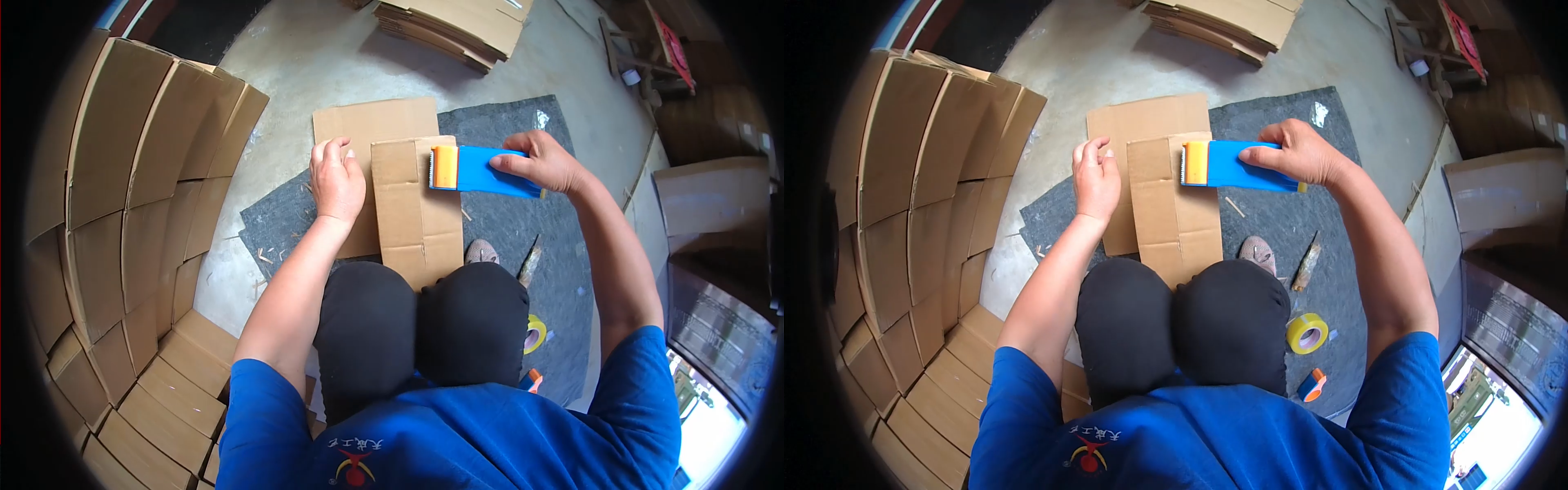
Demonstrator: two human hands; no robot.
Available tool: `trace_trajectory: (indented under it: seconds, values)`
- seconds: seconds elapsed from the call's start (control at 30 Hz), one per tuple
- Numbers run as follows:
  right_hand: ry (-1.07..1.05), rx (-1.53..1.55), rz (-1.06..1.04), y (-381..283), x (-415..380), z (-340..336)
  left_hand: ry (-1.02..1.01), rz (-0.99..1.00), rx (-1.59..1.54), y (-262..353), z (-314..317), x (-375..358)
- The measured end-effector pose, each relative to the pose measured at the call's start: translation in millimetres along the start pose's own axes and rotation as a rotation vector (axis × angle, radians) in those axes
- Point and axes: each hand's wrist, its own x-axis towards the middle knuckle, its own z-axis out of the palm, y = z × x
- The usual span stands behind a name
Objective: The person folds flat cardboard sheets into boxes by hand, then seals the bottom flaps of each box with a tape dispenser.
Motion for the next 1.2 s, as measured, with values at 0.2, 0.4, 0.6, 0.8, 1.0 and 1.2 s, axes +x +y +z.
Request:
trace_trajectory:
  seconds: [0.2,0.4,0.6,0.8,1.0,1.2]
  values:
    - [0.024,0.045,-0.050,3.3,3.0,-0.6,-0.346,0.273,-0.049,55.1,-2.7,41.5]
    - [0.015,0.023,-0.055,4.2,3.0,0.1,-0.431,0.164,-0.140,53.7,8.4,43.1]
    - [0.010,-0.023,-0.100,2.7,-0.3,-11.7,-0.406,0.177,-0.198,46.0,13.8,46.2]
    - [0.009,-0.124,0.008,47.1,-21.3,-54.3,-0.470,0.080,-0.342,45.1,13.9,47.9]
    - [0.057,-0.340,0.104,48.4,-12.3,-44.2,-0.495,0.027,-0.404,42.9,16.8,48.6]
    - [0.079,-0.602,0.143,-28.4,0.1,10.2,-0.482,0.010,-0.402,50.2,13.0,45.5]
